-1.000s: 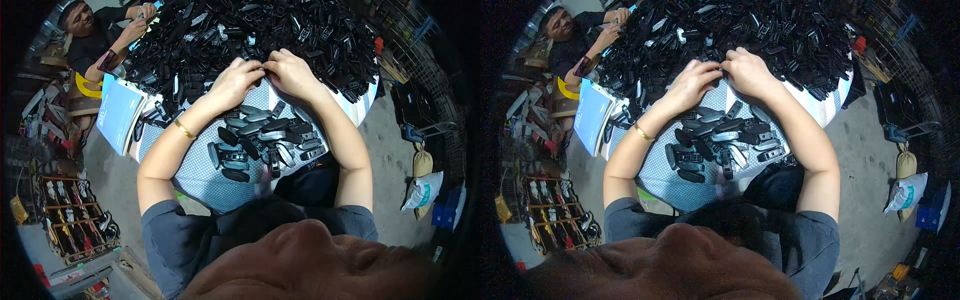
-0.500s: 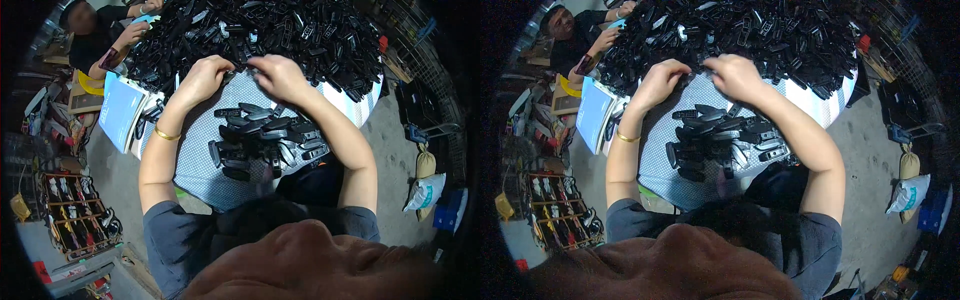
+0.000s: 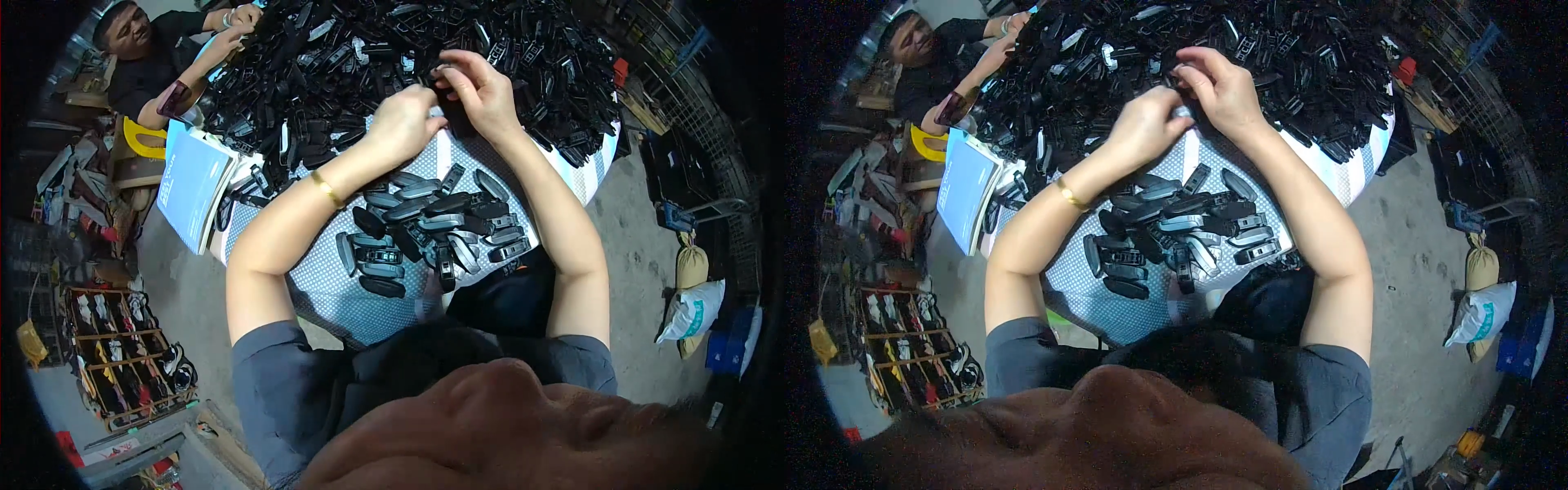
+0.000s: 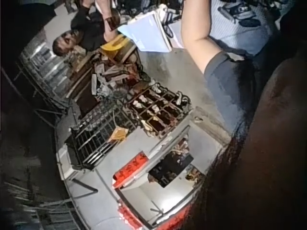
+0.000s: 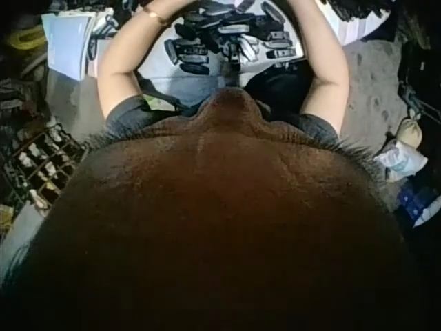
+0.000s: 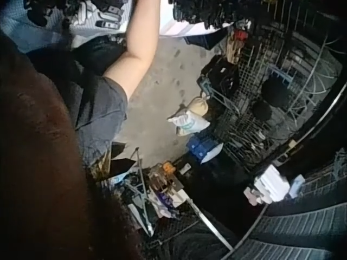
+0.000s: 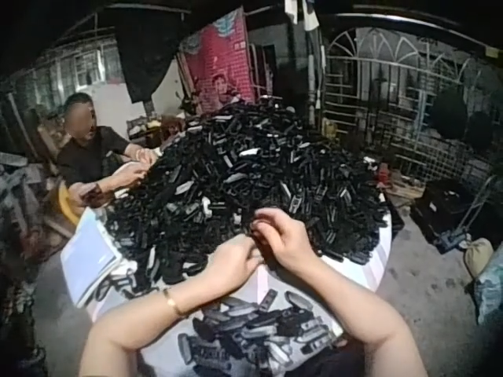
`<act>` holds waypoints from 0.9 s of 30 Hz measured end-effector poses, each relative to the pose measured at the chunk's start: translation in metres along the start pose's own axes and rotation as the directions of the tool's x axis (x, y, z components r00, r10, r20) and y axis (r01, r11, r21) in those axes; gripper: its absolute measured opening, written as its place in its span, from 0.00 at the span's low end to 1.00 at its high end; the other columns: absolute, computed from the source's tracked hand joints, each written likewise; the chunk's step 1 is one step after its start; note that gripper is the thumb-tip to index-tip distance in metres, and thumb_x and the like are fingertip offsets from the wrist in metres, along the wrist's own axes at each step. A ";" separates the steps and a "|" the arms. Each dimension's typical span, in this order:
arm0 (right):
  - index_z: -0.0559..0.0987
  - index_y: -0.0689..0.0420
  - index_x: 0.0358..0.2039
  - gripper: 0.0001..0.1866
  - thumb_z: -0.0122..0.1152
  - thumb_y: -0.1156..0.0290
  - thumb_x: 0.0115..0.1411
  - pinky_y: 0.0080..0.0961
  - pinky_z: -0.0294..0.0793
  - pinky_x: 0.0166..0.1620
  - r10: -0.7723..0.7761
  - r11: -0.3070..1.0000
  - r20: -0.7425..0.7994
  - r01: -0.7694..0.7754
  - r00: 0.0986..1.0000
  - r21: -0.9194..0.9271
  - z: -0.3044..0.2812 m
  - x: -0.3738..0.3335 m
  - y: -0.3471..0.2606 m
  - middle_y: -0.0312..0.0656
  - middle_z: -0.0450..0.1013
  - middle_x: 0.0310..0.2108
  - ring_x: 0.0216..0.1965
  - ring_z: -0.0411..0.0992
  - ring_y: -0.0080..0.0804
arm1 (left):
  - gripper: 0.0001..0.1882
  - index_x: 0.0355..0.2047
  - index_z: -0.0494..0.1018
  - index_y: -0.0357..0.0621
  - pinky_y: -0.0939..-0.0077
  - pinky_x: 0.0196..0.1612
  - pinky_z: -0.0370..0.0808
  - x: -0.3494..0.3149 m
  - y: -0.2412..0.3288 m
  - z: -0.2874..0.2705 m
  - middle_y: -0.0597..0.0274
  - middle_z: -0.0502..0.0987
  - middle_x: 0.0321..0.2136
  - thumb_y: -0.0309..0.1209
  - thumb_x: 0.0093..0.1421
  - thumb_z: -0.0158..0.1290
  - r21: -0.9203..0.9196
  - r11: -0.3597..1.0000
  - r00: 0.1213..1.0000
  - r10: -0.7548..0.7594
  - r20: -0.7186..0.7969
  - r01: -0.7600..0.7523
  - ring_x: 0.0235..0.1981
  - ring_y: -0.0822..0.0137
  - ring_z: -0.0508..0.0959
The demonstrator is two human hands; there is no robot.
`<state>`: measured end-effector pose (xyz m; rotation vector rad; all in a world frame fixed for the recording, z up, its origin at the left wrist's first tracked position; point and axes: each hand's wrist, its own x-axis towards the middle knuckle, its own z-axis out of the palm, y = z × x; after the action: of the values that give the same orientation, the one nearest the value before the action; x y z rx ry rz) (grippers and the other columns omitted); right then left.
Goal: Inspecting and sorting small black plastic components from a large pile on a table.
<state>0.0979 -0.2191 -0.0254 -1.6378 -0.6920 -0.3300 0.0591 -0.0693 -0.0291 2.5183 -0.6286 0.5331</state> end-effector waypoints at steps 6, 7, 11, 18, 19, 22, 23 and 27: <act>0.78 0.62 0.33 0.08 0.58 0.74 0.53 0.20 0.72 0.38 -0.193 0.928 0.167 0.235 0.967 -0.288 0.003 -0.003 -0.005 0.42 0.75 0.32 0.34 0.74 0.28 | 0.14 0.40 0.73 0.35 0.84 0.28 0.71 -0.008 -0.019 -0.032 0.64 0.76 0.23 0.29 0.54 0.53 -0.642 0.715 0.951 -0.301 0.075 0.277 0.23 0.76 0.73; 0.79 0.59 0.30 0.07 0.60 0.70 0.51 0.24 0.72 0.33 -0.239 0.940 0.099 0.256 0.966 -0.226 0.007 -0.003 0.000 0.43 0.75 0.29 0.30 0.74 0.33 | 0.13 0.41 0.72 0.35 0.86 0.30 0.71 -0.008 -0.015 -0.037 0.65 0.75 0.25 0.28 0.57 0.51 -0.756 0.559 0.926 -0.337 0.168 0.341 0.25 0.77 0.73; 0.78 0.63 0.33 0.08 0.56 0.73 0.55 0.14 0.71 0.28 -0.106 0.982 0.098 0.120 0.989 -0.148 0.011 -0.006 -0.001 0.38 0.74 0.30 0.26 0.72 0.19 | 0.14 0.42 0.72 0.37 0.86 0.34 0.70 -0.016 -0.013 -0.036 0.63 0.73 0.33 0.27 0.56 0.52 -0.922 0.174 0.910 -0.304 0.284 0.346 0.31 0.78 0.73; 0.78 0.63 0.34 0.08 0.56 0.73 0.55 0.13 0.70 0.28 0.048 0.999 0.023 -0.047 0.999 -0.017 0.019 -0.013 -0.008 0.36 0.75 0.28 0.26 0.71 0.18 | 0.14 0.40 0.73 0.35 0.85 0.34 0.71 -0.016 -0.019 -0.034 0.62 0.76 0.29 0.24 0.52 0.55 -0.738 0.647 0.957 -0.290 -0.004 0.193 0.28 0.77 0.74; 0.79 0.61 0.33 0.09 0.58 0.71 0.54 0.16 0.71 0.29 0.001 0.998 0.013 -0.001 1.000 -0.057 0.018 -0.014 -0.012 0.39 0.75 0.28 0.27 0.73 0.22 | 0.14 0.40 0.73 0.35 0.85 0.34 0.71 -0.016 -0.017 -0.033 0.62 0.76 0.29 0.24 0.52 0.55 -0.739 0.646 0.957 -0.291 -0.003 0.194 0.28 0.77 0.74; 0.79 0.59 0.33 0.08 0.59 0.70 0.52 0.19 0.72 0.30 -0.113 0.981 0.013 0.114 0.994 -0.155 0.017 -0.013 -0.012 0.41 0.76 0.27 0.27 0.74 0.27 | 0.12 0.37 0.74 0.34 0.85 0.33 0.72 -0.017 -0.013 -0.036 0.61 0.77 0.30 0.23 0.51 0.56 -0.711 0.659 0.945 -0.326 0.023 0.245 0.28 0.76 0.76; 0.79 0.58 0.32 0.08 0.60 0.71 0.52 0.20 0.72 0.29 -0.179 0.960 0.024 0.180 0.983 -0.215 0.017 -0.013 -0.012 0.41 0.75 0.27 0.26 0.74 0.29 | 0.13 0.38 0.74 0.34 0.85 0.33 0.72 -0.018 -0.016 -0.035 0.61 0.78 0.30 0.23 0.51 0.56 -0.667 0.710 0.951 -0.308 -0.002 0.228 0.29 0.76 0.76; 0.79 0.60 0.32 0.07 0.61 0.75 0.49 0.18 0.72 0.27 -0.409 0.819 0.048 0.390 0.911 -0.421 0.018 -0.015 -0.018 0.42 0.73 0.27 0.25 0.73 0.29 | 0.14 0.41 0.73 0.35 0.83 0.35 0.73 -0.021 -0.009 -0.036 0.60 0.77 0.32 0.24 0.53 0.54 -0.748 0.635 0.949 -0.314 -0.019 0.195 0.31 0.74 0.76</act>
<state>0.0718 -0.2044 -0.0231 -1.8760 -0.9843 -0.8729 0.0381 -0.0365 -0.0133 1.7148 -0.3152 0.2665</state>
